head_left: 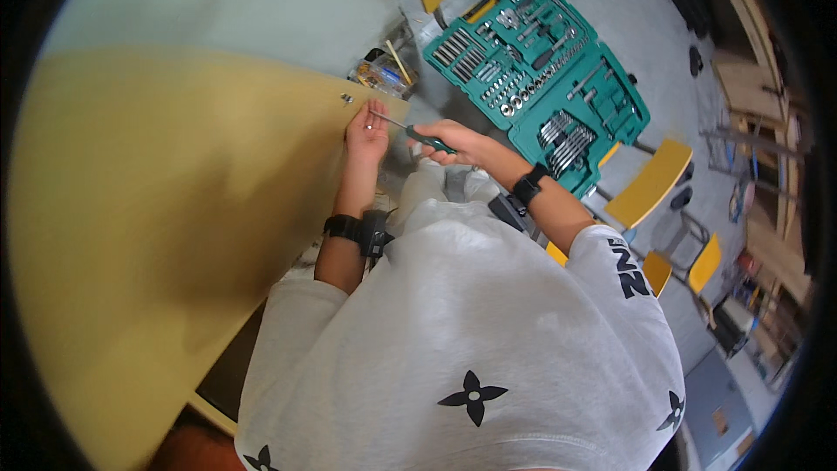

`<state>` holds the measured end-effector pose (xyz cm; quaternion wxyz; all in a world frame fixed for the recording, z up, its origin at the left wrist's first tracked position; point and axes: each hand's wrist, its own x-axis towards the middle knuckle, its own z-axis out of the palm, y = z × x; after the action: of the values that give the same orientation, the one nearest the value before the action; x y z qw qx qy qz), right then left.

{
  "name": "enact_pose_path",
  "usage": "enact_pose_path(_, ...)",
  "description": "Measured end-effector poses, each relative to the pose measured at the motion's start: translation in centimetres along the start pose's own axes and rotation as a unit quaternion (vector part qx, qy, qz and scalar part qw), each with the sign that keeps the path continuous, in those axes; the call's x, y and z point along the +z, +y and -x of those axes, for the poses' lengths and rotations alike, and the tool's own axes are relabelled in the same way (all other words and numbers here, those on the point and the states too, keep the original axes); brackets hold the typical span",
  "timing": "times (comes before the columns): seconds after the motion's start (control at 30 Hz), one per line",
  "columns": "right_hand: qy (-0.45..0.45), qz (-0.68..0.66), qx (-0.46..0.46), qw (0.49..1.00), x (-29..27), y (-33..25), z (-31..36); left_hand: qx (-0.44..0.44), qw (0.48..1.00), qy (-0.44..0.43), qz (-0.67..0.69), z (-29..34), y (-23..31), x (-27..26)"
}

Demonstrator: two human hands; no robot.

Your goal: The person uses a screwdriver to tighten screws on a cabinet door and its interior hardware.

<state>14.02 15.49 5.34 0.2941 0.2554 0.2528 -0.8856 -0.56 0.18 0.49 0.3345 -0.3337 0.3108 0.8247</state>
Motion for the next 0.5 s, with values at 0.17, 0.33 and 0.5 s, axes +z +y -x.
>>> enact_pose_path(0.17,0.121,0.348,-0.092,0.925,-2.1,-3.3,4.2,-0.009,0.997,-0.073,0.033,1.8,-0.1,-1.1)
enact_pose_path(0.33,0.089,0.333,-0.316,0.884,1.7,-9.3,1.5,0.016,0.971,-0.102,-0.214,5.1,-0.3,-6.4)
enact_pose_path(0.5,0.030,0.376,-0.370,0.849,5.1,-11.7,-2.3,0.106,0.977,-0.021,-0.182,13.4,-4.9,-9.8)
